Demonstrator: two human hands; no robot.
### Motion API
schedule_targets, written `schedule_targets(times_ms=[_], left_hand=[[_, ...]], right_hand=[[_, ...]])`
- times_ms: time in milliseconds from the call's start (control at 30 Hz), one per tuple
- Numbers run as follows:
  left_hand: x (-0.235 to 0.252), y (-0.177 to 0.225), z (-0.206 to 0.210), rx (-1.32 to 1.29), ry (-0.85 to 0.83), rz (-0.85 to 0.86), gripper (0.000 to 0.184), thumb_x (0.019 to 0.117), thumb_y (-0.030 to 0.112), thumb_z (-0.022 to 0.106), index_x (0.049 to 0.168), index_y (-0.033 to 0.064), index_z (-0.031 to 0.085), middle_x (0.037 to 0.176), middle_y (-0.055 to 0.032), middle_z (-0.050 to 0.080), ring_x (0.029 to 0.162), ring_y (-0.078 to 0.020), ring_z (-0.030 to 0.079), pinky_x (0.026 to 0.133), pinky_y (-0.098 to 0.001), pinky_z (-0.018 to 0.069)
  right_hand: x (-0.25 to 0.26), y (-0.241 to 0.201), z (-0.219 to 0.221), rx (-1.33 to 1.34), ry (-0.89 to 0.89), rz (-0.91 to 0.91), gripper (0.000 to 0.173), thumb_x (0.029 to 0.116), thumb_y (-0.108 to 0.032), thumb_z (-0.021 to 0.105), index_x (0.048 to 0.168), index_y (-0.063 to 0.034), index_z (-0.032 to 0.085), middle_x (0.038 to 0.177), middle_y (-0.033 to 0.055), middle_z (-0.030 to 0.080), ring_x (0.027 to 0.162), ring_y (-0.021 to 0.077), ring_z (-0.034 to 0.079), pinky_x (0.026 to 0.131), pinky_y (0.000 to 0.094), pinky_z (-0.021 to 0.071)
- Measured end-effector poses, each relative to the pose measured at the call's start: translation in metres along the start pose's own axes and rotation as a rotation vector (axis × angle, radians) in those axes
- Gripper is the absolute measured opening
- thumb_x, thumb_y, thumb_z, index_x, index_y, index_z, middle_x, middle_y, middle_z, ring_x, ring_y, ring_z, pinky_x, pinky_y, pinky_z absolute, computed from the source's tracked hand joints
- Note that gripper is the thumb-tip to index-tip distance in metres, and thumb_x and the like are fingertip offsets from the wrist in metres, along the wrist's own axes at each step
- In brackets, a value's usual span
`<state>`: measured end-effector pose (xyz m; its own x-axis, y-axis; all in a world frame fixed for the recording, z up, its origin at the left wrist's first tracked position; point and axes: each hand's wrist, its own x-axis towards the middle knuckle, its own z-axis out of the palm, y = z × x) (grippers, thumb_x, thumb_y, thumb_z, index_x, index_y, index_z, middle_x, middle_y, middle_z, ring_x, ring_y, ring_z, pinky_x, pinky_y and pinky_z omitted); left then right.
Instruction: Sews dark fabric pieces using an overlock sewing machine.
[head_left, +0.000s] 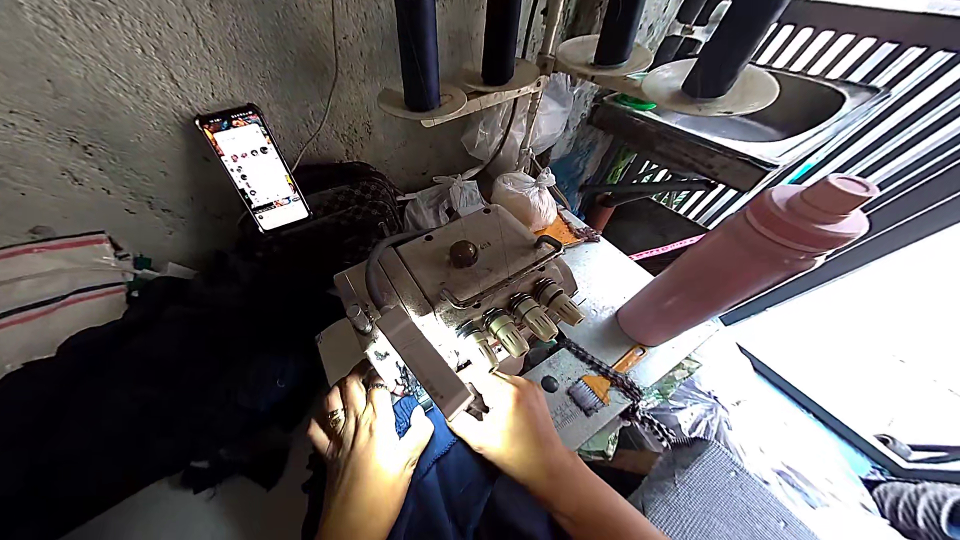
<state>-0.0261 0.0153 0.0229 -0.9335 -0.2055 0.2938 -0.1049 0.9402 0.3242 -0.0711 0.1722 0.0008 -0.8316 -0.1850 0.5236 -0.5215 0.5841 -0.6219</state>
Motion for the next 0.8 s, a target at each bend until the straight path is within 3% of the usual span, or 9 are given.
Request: schedule_targets(times_ms=[100,533,600,633,700,733,800], left_hand=[[0.001,0.0,0.0,0.01,-0.005,0.003,0.067,0.0857,0.054,0.047,0.113,-0.0028,0.069,0.131,-0.0301,0.059,0.13,-0.0523,0.048,0.098,-0.0727,0.0283],[0.008,-0.005,0.001,0.025,-0.001,0.011,0.067,0.0824,0.055,0.051,0.107,-0.0056,0.068,0.133,-0.035,0.056,0.132,-0.057,0.045,0.098,-0.0751,0.0266],[0.009,-0.008,0.001,-0.004,0.005,0.003,0.074,0.0825,0.054,0.053,0.114,-0.012,0.064,0.137,-0.0368,0.054,0.135,-0.0561,0.044,0.104,-0.0748,0.0241],[0.011,-0.014,0.001,-0.073,-0.02,-0.008,0.078,0.0836,0.052,0.054,0.124,-0.0149,0.06,0.144,-0.0364,0.05,0.142,-0.0538,0.039,0.109,-0.0756,0.019],[0.02,-0.035,0.001,-0.291,-0.107,-0.028,0.075,0.0915,0.046,0.051,0.144,-0.0078,0.05,0.158,-0.0261,0.039,0.153,-0.0426,0.024,0.117,-0.0747,0.0059],[0.026,-0.045,0.004,-0.357,-0.121,-0.019,0.068,0.0938,0.045,0.049,0.144,-0.0013,0.054,0.161,-0.0204,0.039,0.156,-0.0382,0.02,0.117,-0.0752,0.0026],[0.033,-0.053,0.011,-0.363,-0.033,0.041,0.054,0.0904,0.044,0.055,0.123,0.0048,0.071,0.151,-0.0176,0.052,0.152,-0.04,0.029,0.113,-0.0781,0.008]], right_hand=[[0.002,-0.001,0.0,-0.032,0.009,0.015,0.026,0.0785,-0.031,0.07,0.081,-0.0059,0.074,0.064,0.0051,0.066,0.054,0.018,0.065,0.044,0.0379,0.0463],[0.004,-0.002,0.003,-0.002,0.014,0.044,0.024,0.0791,-0.03,0.069,0.081,-0.006,0.073,0.064,0.0044,0.065,0.054,0.0167,0.063,0.044,0.0362,0.0448],[0.004,-0.001,0.002,0.005,-0.002,0.048,0.024,0.0796,-0.029,0.069,0.08,-0.0058,0.073,0.064,0.0047,0.065,0.055,0.0169,0.062,0.045,0.0364,0.0449],[0.004,-0.001,0.002,0.013,-0.007,0.047,0.023,0.0798,-0.029,0.068,0.08,-0.0057,0.073,0.065,0.0049,0.065,0.055,0.017,0.062,0.046,0.0366,0.0453],[0.005,0.0,0.003,0.023,-0.003,0.04,0.022,0.0792,-0.028,0.068,0.079,-0.0064,0.073,0.064,0.0041,0.064,0.054,0.016,0.061,0.045,0.0357,0.045],[0.005,0.0,0.002,0.026,-0.006,0.039,0.022,0.0792,-0.028,0.068,0.079,-0.0065,0.072,0.064,0.004,0.064,0.054,0.0157,0.061,0.045,0.0355,0.0446],[0.006,0.0,0.001,0.025,-0.021,0.039,0.022,0.0796,-0.028,0.068,0.081,-0.0062,0.073,0.066,0.0046,0.066,0.056,0.0163,0.063,0.046,0.0367,0.0464]])
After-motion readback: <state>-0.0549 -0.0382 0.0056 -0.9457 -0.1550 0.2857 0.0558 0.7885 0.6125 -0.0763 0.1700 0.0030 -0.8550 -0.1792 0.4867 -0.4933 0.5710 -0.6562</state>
